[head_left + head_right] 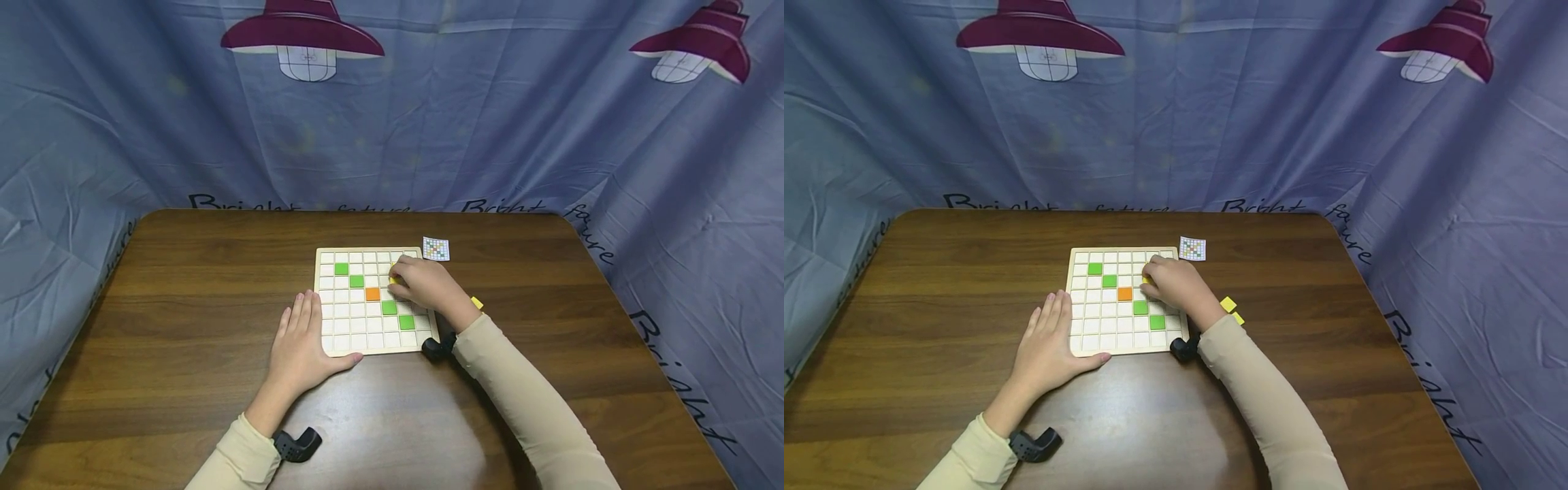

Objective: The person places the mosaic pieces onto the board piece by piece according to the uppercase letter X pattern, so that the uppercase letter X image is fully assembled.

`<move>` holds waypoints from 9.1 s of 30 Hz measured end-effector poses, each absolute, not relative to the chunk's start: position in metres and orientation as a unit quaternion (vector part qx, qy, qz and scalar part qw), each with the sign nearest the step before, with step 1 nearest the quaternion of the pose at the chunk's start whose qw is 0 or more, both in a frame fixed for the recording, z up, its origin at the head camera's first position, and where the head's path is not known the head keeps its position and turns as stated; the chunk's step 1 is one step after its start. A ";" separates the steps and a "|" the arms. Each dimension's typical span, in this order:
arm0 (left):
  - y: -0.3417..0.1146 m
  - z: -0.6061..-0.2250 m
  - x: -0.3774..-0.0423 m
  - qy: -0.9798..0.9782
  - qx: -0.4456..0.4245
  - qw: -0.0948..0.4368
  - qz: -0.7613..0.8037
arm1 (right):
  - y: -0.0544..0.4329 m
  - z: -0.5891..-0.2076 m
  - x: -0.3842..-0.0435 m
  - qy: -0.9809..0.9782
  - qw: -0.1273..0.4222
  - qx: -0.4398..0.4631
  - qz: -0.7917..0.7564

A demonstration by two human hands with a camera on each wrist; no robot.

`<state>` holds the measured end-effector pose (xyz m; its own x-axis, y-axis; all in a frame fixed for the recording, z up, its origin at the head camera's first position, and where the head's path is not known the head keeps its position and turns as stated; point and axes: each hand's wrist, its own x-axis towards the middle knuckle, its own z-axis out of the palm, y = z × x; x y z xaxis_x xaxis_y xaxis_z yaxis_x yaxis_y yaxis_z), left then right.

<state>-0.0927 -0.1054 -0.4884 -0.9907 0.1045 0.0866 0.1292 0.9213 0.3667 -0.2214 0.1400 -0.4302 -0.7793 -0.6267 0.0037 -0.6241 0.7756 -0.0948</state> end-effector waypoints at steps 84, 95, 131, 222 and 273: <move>-0.107 -0.488 -0.094 -0.979 -0.058 0.027 -0.191 | 0.254 -0.441 -0.201 0.946 0.037 -0.156 -0.281; -0.107 -0.487 -0.094 -0.979 -0.057 0.027 -0.192 | 0.189 -0.435 -0.207 0.913 0.085 -0.204 -0.344; -0.108 -0.487 -0.094 -0.980 -0.061 0.037 -0.183 | 0.091 -0.436 -0.198 0.896 0.102 -0.361 -0.235; -0.107 -0.489 -0.094 -0.981 -0.054 0.022 -0.185 | 0.091 -0.445 -0.184 0.860 0.164 -0.298 -0.380; -0.111 -0.496 -0.091 -0.980 -0.055 0.030 -0.188 | 0.119 -0.435 -0.169 0.898 0.025 -0.322 -0.298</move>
<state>-0.0911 -0.1115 -0.4963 -0.9922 0.0957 0.0803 0.1186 0.9233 0.3654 -0.1690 0.1193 -0.4351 -0.7915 -0.5931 0.1473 -0.5635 0.6151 -0.5514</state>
